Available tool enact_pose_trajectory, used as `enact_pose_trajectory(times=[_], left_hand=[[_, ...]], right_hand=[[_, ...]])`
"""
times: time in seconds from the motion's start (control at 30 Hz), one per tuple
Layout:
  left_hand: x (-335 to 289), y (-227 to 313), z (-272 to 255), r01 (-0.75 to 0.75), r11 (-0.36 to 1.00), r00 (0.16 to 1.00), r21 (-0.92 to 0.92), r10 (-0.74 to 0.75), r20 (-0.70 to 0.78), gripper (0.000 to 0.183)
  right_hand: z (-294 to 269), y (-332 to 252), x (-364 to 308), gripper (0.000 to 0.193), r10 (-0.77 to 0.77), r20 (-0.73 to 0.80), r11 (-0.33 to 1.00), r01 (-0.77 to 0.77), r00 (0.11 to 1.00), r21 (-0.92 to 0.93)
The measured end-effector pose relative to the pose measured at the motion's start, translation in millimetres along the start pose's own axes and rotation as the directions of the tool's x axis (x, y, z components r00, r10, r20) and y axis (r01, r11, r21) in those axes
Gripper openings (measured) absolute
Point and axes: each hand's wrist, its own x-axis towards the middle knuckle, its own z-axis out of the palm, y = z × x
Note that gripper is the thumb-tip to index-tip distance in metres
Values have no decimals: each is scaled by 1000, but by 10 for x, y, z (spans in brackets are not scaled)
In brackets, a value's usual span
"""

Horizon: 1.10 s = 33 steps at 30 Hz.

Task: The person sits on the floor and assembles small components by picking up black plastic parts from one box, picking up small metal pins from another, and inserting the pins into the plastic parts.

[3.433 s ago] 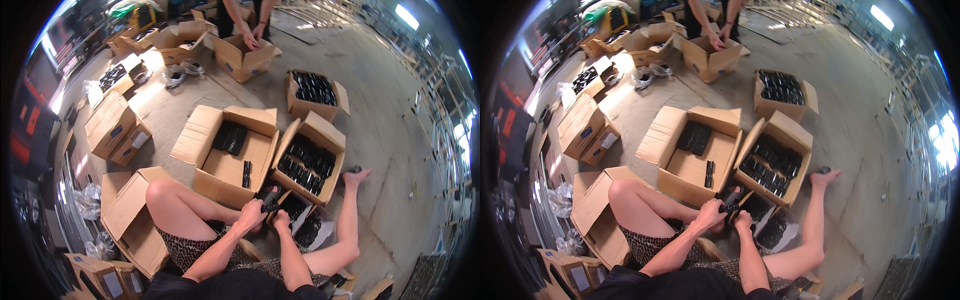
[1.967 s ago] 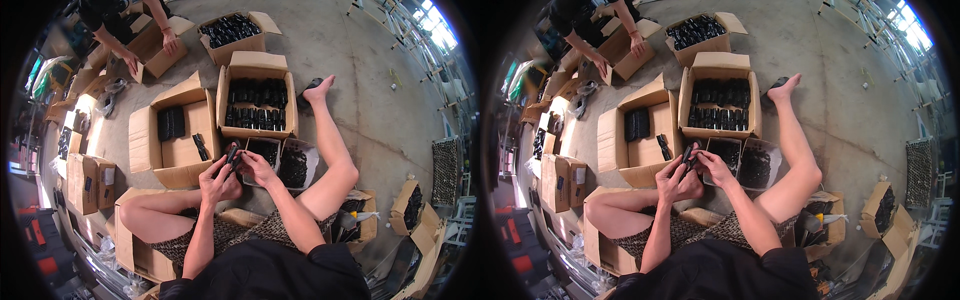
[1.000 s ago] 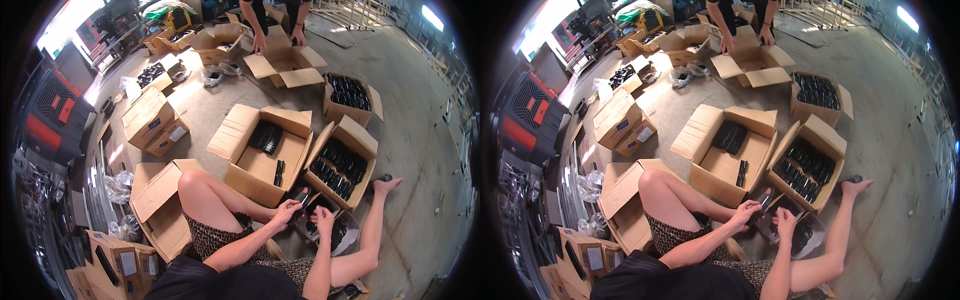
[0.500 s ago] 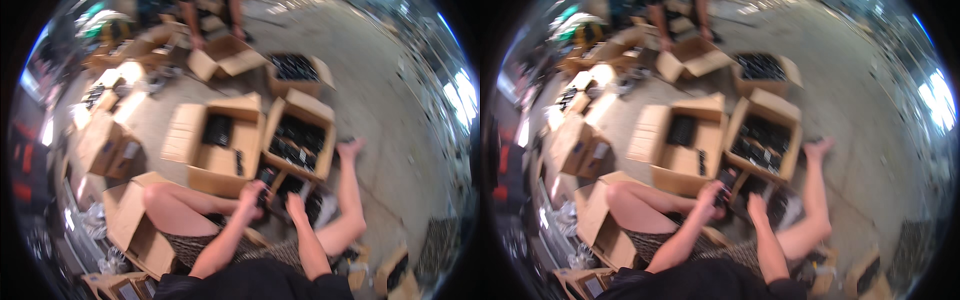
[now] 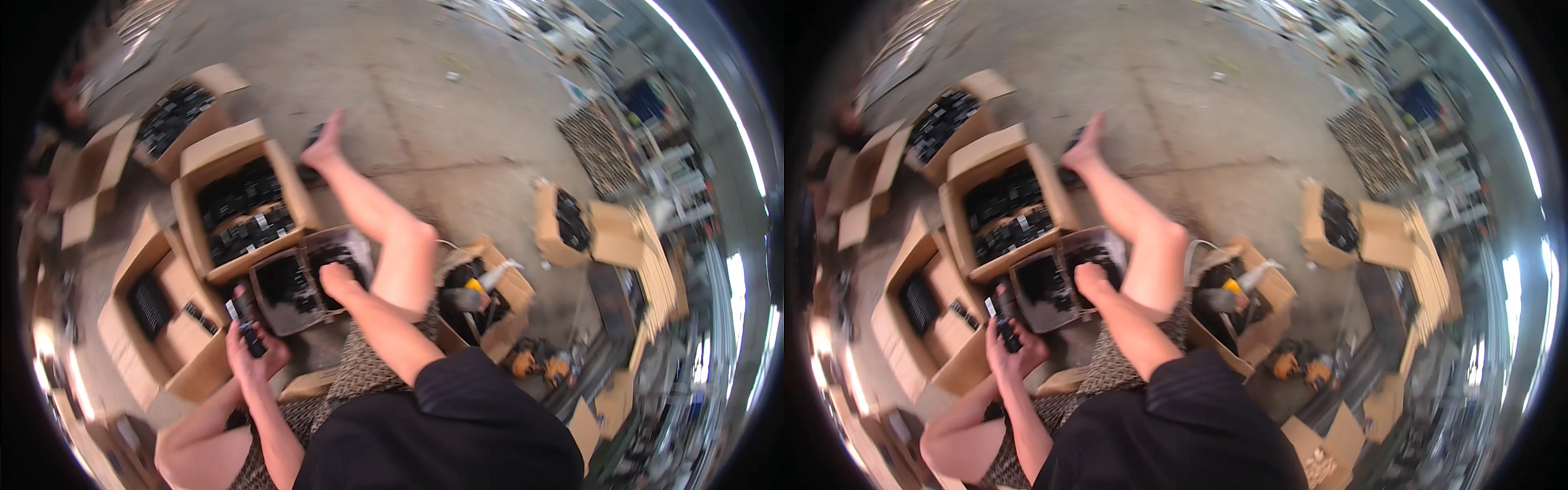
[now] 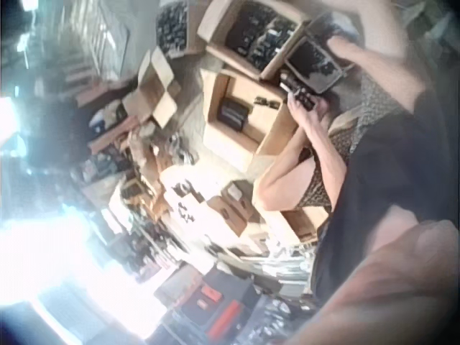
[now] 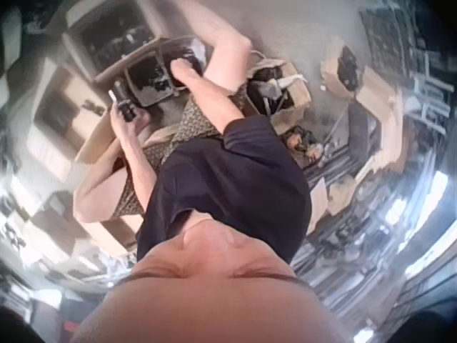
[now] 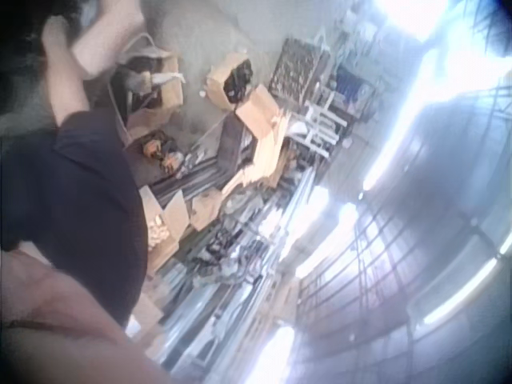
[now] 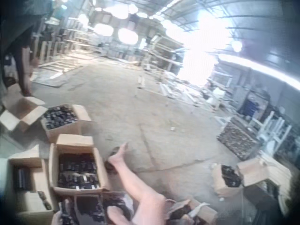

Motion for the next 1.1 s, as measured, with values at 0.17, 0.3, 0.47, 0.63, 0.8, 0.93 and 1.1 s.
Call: enact_pose_trajectory(times=[0.17,0.3,0.47,0.63,0.8,0.93,1.1], left_hand=[[74,-6,-76,35,999,996,17,-36,83,25],[36,-58,-34,-34,983,999,181,33,9,25],[92,-55,-179,-74,960,997,271,74,9,24],[110,-152,-139,-215,889,976,404,204,71,26],[-19,-196,-52,-288,821,947,493,322,16,30],[16,-253,-113,-279,828,953,487,300,36,28],[18,-258,-99,-317,834,939,451,344,24,24]], right_hand=[[-24,166,-60,23,54,-37,991,-49,998,125],[-53,149,-19,16,90,-195,976,-47,977,214],[-444,-309,-335,19,-151,-110,507,173,982,845],[-392,-900,-685,15,-410,-242,471,432,879,769],[-188,-1189,-826,15,-401,-340,429,503,850,751],[-81,-1174,-822,8,-313,-277,454,400,908,796],[-24,-1141,-740,14,-432,-324,468,517,841,717]])
